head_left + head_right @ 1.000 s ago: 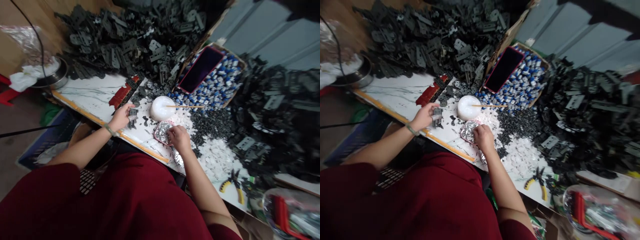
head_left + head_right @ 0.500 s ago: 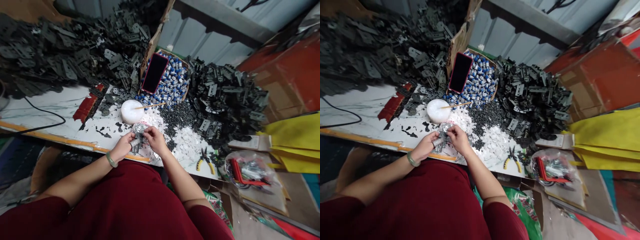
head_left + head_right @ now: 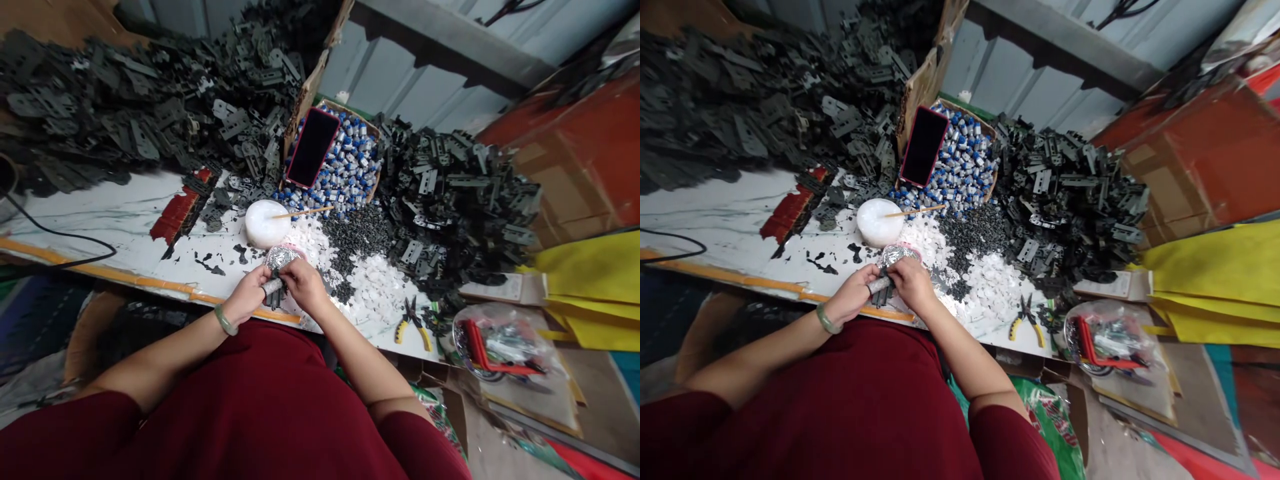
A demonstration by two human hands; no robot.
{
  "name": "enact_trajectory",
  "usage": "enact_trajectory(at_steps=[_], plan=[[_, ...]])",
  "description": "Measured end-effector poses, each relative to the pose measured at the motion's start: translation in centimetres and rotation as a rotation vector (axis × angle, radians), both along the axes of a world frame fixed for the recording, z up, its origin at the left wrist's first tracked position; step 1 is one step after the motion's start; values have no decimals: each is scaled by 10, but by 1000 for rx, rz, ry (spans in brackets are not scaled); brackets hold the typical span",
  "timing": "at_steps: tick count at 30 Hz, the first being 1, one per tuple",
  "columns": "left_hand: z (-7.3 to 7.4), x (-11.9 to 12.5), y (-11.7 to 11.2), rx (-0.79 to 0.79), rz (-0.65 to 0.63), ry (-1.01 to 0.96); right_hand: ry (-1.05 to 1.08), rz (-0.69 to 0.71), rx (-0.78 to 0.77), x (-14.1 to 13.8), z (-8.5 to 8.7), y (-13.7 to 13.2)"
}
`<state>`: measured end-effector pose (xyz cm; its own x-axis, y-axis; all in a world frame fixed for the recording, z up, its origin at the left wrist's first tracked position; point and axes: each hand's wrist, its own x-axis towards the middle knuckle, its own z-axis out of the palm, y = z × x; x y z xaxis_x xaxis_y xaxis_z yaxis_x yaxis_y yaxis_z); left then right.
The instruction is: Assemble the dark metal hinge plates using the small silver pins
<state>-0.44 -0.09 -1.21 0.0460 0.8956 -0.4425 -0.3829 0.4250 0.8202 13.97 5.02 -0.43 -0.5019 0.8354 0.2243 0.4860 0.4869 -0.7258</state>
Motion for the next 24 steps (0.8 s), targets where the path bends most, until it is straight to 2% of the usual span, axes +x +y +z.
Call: enact_trajectory(at_steps=[2, 5, 7, 10, 14, 17, 21, 24], plan=[[0, -1, 1, -16, 12, -10, 92, -85, -94, -1, -1, 0], [2, -4, 2, -35, 38, -23, 257, -240, -323, -1, -1, 0], [3, -5, 3, -35, 51, -33, 324, -284, -459, -1, -1, 0], [4, -5, 2, -29, 50, -48, 345, -296, -545, -2, -1, -2], [3, -4, 1, -29, 41, -38, 309, -281, -531, -4, -2, -5], [3, -4, 1, -27, 44, -13, 240, -267, -426, -3, -3, -8], [4, -3, 0, -45, 24, -12, 61, -222, -199, -6, -7, -15], [4, -3, -2, -39, 9, 1, 21, -215, -193, -8, -12, -20]])
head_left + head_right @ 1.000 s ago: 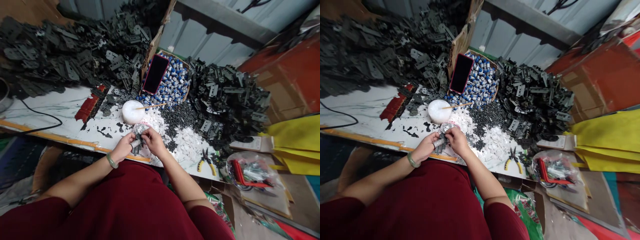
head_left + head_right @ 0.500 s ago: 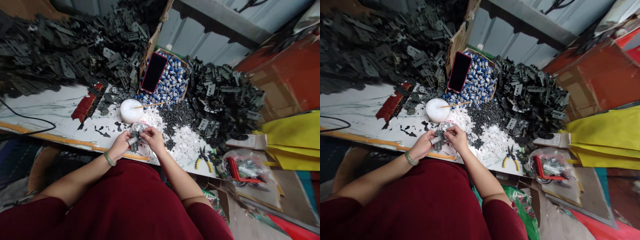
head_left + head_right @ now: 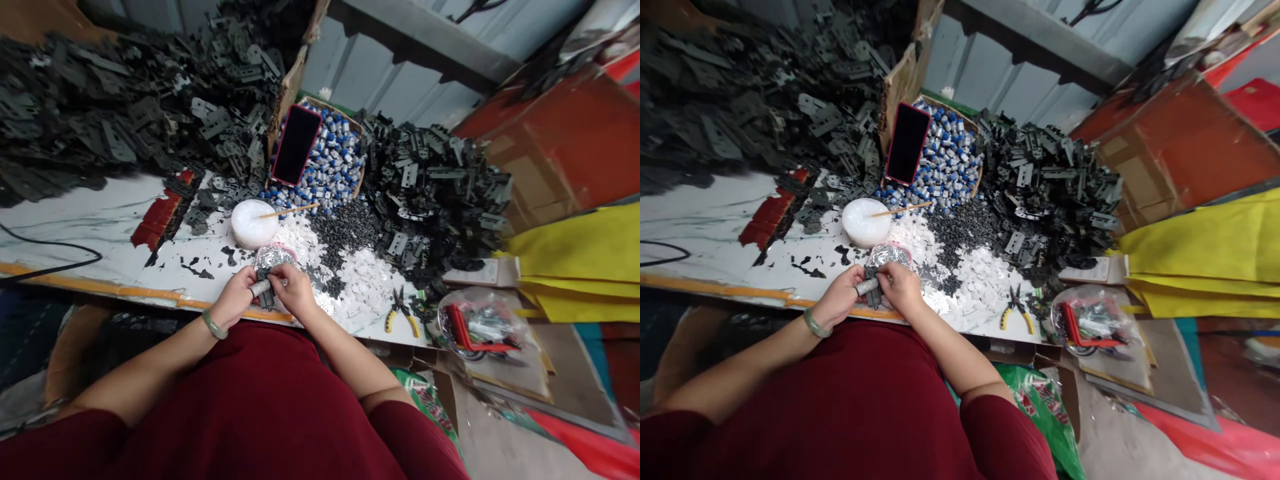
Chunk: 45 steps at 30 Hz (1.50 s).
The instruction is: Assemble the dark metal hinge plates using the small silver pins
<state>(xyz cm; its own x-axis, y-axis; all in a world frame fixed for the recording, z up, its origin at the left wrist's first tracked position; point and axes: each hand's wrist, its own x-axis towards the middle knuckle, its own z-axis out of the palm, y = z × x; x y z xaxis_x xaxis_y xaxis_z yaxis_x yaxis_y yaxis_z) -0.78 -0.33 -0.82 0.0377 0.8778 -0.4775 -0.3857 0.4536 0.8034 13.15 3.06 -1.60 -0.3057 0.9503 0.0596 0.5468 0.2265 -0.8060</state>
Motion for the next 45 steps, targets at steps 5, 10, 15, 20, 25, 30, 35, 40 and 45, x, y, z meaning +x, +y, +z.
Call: enact_trajectory(at_steps=[5, 10, 15, 20, 25, 30, 35, 40, 45], plan=[[-2, -3, -1, -4, -21, -37, 48, -103, -109, 31, -5, 13], [0, 2, 1, -29, -19, -54, -340, -242, 43, 83, -8, 37], [-3, 8, 0, -32, -44, -30, -711, -68, 145, 79, -14, 56], [-6, 5, -2, -21, -61, -41, -854, 137, 98, 70, -14, 49], [-9, 7, -2, -30, -88, -32, -667, 76, 86, 93, -11, 28], [-13, 11, -1, -34, -104, -53, -643, -86, 40, 110, -5, 19], [-11, 11, -4, -35, -89, -45, -698, 8, 56, 95, -8, 19], [-10, 11, -6, -23, -92, -25, -801, 108, 123, 77, -13, 25], [-12, 12, -5, -33, -117, -14, -887, 119, 229, 69, -19, 22]])
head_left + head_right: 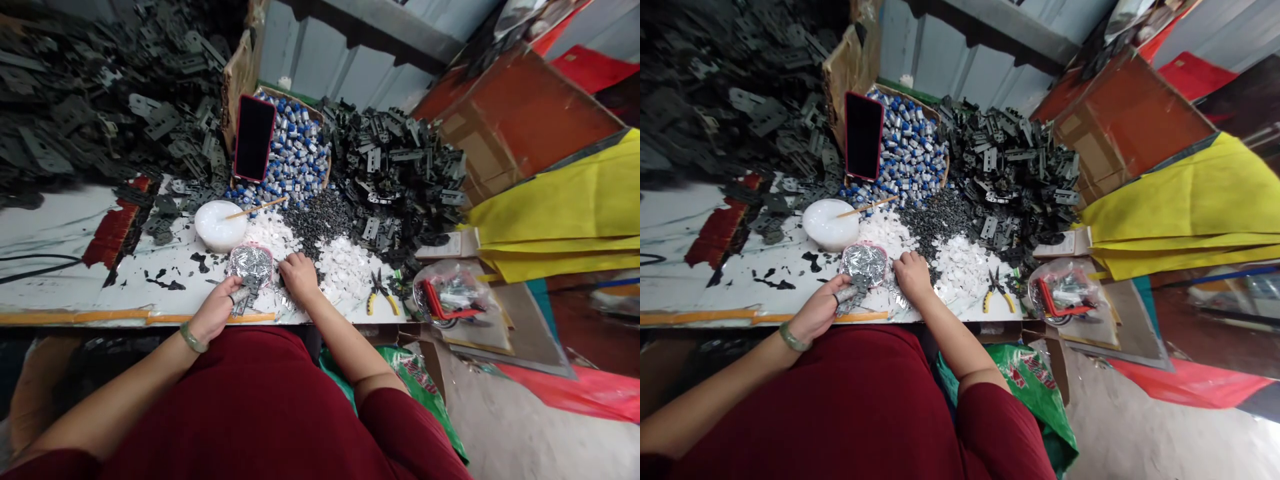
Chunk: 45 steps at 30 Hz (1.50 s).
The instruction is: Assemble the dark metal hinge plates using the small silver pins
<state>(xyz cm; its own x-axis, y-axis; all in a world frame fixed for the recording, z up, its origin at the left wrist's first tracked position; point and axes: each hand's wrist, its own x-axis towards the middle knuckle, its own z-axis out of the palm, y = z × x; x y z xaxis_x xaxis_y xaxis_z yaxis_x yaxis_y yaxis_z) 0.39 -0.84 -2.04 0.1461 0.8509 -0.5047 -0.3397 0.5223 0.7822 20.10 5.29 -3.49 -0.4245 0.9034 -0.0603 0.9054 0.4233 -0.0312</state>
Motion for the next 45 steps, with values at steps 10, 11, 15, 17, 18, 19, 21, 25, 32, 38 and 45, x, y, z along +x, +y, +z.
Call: enact_trajectory(at_steps=[10, 11, 15, 17, 18, 19, 21, 25, 32, 38, 45], plan=[[-5, 3, -1, 7, -11, 15, 33, -84, -96, -9, -1, 1], [-4, 4, -1, 7, -11, 27, 52, -102, -104, -10, 1, 3], [-2, 5, -2, 26, -21, 61, 338, -190, -183, -16, 11, -4], [-1, 6, -2, 46, -29, 59, 573, -183, -291, -19, 17, -16], [-1, 6, -2, 52, -35, 59, 665, -169, -338, -21, 20, -22], [-1, 6, -3, 57, -40, 59, 732, -157, -372, -23, 23, -28], [-2, 7, -3, 69, -50, 60, 803, -164, -402, -26, 27, -39], [-2, 7, -6, 84, -66, 74, 803, -229, -369, -31, 28, -50], [-2, 5, -8, 94, -93, 71, 776, -212, -311, -34, 29, -57], [-2, 6, -7, 46, -85, 45, 701, -45, -304, -20, 20, -49], [-6, 6, -7, 25, -110, 67, 70, -298, -55, 16, 2, -15]])
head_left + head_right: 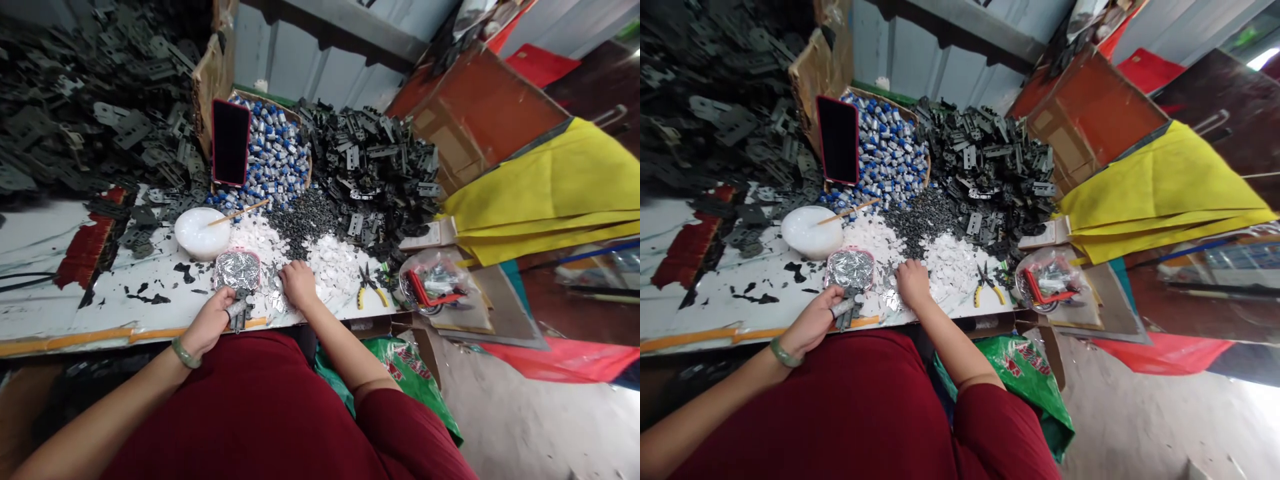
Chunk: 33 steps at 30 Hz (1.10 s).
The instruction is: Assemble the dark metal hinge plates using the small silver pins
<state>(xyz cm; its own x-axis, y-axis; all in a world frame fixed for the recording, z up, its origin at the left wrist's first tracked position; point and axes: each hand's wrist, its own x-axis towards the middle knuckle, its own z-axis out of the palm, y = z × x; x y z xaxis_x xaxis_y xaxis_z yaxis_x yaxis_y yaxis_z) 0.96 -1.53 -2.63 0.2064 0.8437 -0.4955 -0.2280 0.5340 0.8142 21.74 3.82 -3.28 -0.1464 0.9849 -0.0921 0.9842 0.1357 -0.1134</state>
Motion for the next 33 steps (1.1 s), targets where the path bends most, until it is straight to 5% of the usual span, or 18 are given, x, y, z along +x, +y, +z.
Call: enact_trajectory(at_steps=[9, 13, 17, 26, 30, 33], plan=[[1, 1, -1, -11, -9, 4, -28, 42, 40, -7, -6, -7], [4, 2, -1, -1, -1, 21, 333, -47, -76, -22, 7, -13], [8, 2, 0, 23, 10, 27, 596, 70, -225, -44, 25, -25], [4, -3, -1, 47, -48, 92, 542, 41, -162, -61, 27, -39], [1, -4, -4, 191, -113, 202, 724, 48, -289, -48, 22, -36], [3, -3, -4, 172, -164, 153, 654, 36, -293, -10, 27, -17]])
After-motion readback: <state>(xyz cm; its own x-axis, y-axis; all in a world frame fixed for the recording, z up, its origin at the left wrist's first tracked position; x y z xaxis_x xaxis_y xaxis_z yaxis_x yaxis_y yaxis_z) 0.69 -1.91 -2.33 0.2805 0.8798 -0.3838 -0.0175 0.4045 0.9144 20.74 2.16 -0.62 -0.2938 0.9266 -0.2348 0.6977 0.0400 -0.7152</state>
